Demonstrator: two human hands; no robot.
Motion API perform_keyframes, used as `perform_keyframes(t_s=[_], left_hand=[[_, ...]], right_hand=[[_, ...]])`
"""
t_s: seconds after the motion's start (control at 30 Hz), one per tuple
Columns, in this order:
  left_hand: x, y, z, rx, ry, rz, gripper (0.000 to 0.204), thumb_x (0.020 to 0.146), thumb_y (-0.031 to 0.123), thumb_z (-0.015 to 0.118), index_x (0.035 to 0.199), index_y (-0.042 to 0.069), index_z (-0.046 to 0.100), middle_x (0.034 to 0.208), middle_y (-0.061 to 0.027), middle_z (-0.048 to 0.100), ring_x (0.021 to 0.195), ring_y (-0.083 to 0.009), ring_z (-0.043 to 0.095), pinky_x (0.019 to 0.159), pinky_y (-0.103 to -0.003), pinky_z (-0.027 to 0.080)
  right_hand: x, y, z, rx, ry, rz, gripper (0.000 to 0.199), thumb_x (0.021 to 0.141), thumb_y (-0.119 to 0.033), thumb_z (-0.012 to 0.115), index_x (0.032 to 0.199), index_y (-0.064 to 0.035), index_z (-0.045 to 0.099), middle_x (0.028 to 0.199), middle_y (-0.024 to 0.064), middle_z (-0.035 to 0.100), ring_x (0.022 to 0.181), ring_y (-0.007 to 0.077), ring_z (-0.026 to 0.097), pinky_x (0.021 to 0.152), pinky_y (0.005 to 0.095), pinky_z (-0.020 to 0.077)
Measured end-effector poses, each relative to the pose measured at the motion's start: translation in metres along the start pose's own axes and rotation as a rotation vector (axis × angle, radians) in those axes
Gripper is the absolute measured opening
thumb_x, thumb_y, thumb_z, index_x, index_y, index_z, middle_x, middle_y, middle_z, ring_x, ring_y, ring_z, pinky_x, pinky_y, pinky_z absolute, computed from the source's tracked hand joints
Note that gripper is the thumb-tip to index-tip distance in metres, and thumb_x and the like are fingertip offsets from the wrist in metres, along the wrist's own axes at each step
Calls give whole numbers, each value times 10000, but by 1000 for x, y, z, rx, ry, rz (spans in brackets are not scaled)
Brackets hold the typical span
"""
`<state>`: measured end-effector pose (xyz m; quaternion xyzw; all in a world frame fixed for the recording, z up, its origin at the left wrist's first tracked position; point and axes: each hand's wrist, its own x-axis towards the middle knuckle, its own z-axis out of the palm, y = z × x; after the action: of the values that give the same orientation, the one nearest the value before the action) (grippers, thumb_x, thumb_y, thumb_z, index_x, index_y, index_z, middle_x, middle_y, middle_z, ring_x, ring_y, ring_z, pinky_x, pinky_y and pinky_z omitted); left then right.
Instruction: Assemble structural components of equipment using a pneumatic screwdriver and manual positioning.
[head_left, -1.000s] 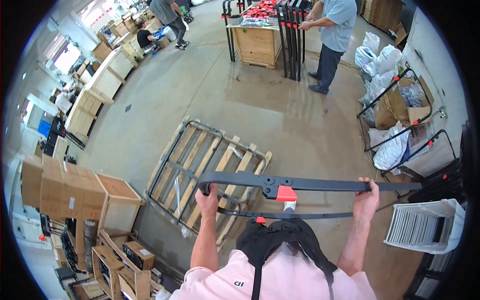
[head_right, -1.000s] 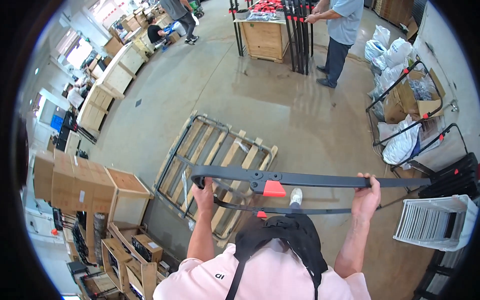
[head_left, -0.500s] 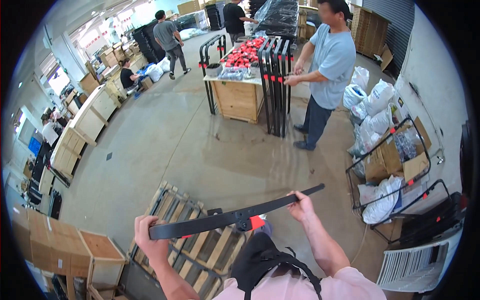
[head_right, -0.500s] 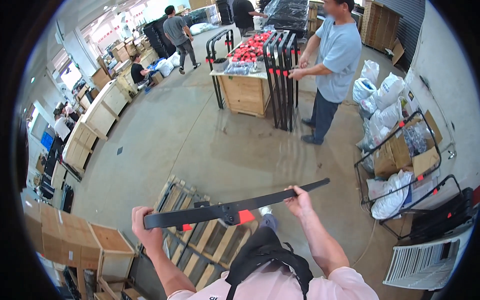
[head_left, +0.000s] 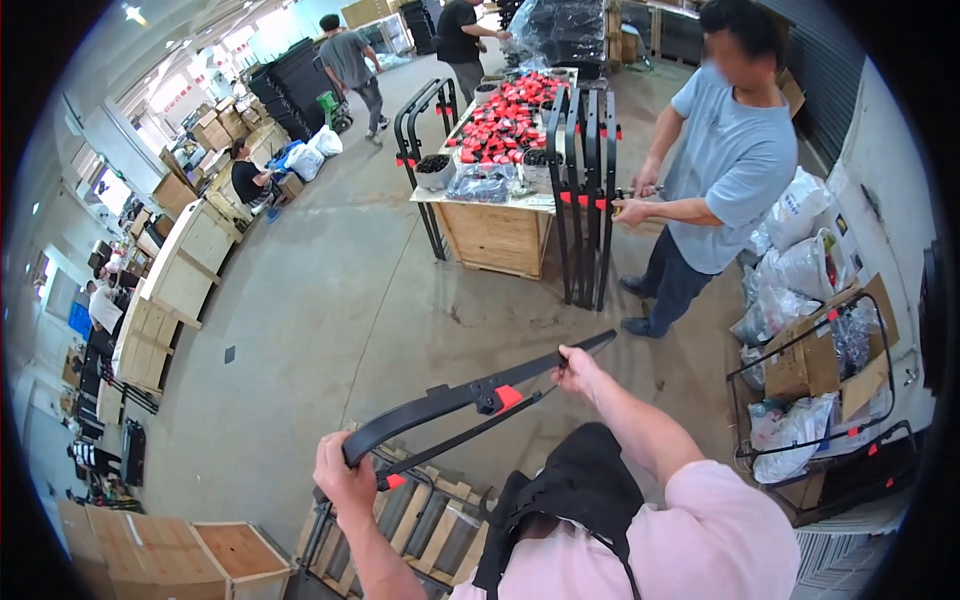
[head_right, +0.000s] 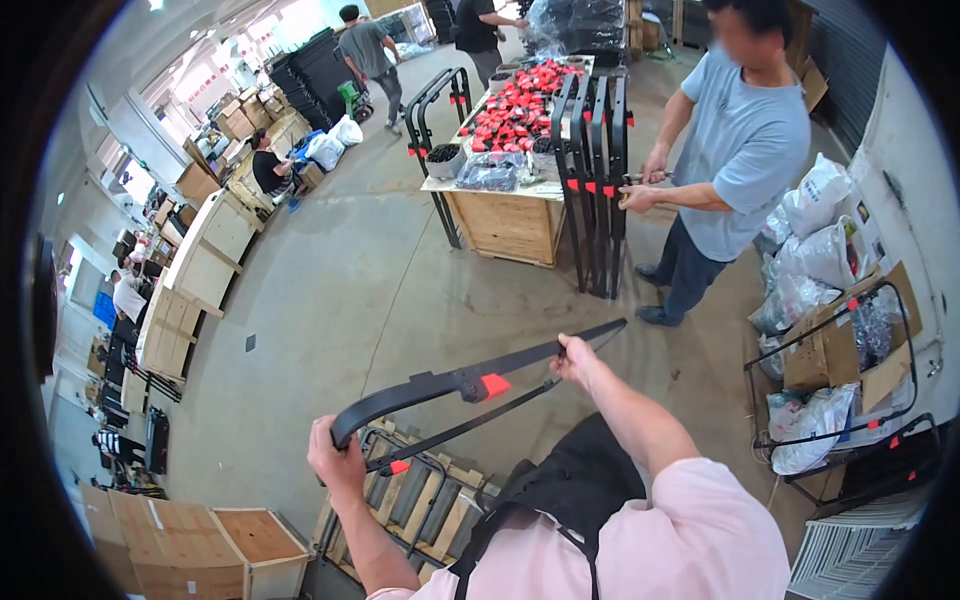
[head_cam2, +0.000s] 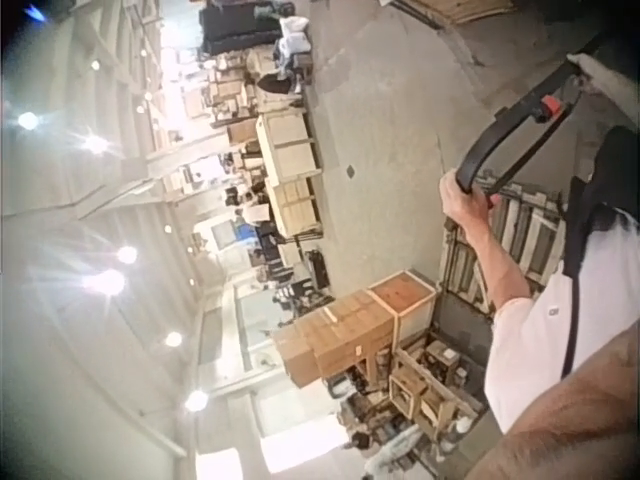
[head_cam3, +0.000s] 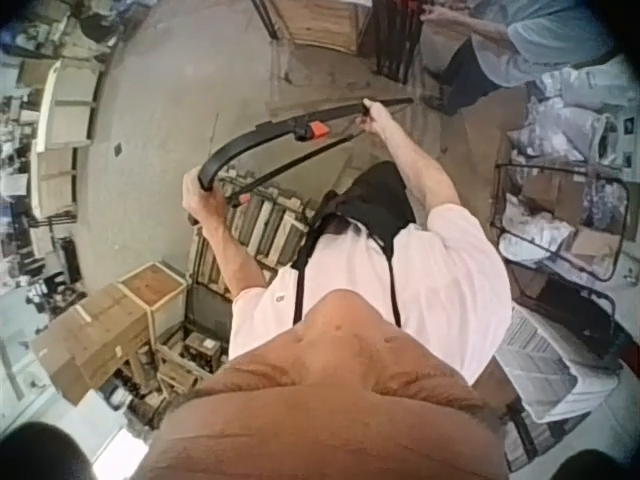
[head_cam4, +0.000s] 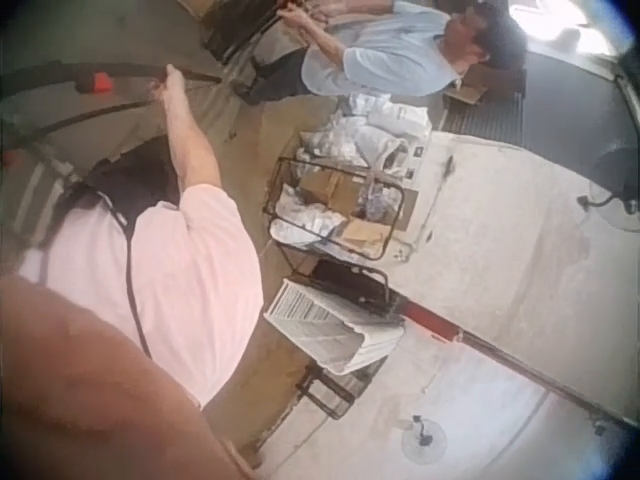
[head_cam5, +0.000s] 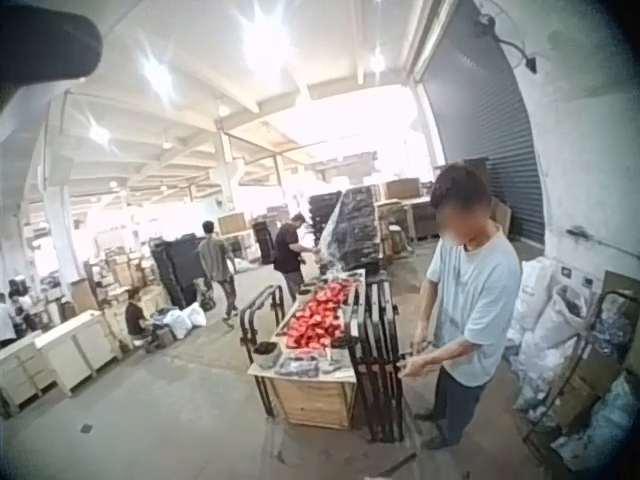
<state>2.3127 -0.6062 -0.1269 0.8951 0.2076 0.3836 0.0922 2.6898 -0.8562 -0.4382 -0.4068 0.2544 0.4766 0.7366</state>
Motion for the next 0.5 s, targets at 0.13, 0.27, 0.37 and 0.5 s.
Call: perform_keyframes(t_s=[0.13,0.27,0.37,0.5], left_hand=[[39,-4,47,64,-8,-47,274,755,-53,703,1003,43,636,942,-161,681,859,-401,678,748,-461,558],[79,-12,93,129,-42,-143,272,755,-51,709,1000,43,639,935,-163,674,847,-400,675,738,-465,553],[111,-15,129,191,-112,-194,269,756,-45,717,996,49,641,928,-162,667,838,-395,675,730,-466,550],[142,-17,171,234,-272,-205,282,763,-34,738,1015,45,638,932,-168,655,848,-401,672,742,-459,547]], right_hand=[[73,-35,45,-20,31,9,317,1109,-365,510,942,-110,599,742,49,612,599,197,589,510,349,474],[140,-61,75,3,7,98,307,1108,-344,516,936,-102,592,735,49,607,596,195,583,504,346,465],[180,-78,101,-102,71,144,300,1108,-340,517,937,-105,592,754,50,613,575,189,549,486,338,438],[239,-96,95,-114,73,235,300,1105,-364,510,958,-118,599,735,46,614,543,197,546,448,321,402]])
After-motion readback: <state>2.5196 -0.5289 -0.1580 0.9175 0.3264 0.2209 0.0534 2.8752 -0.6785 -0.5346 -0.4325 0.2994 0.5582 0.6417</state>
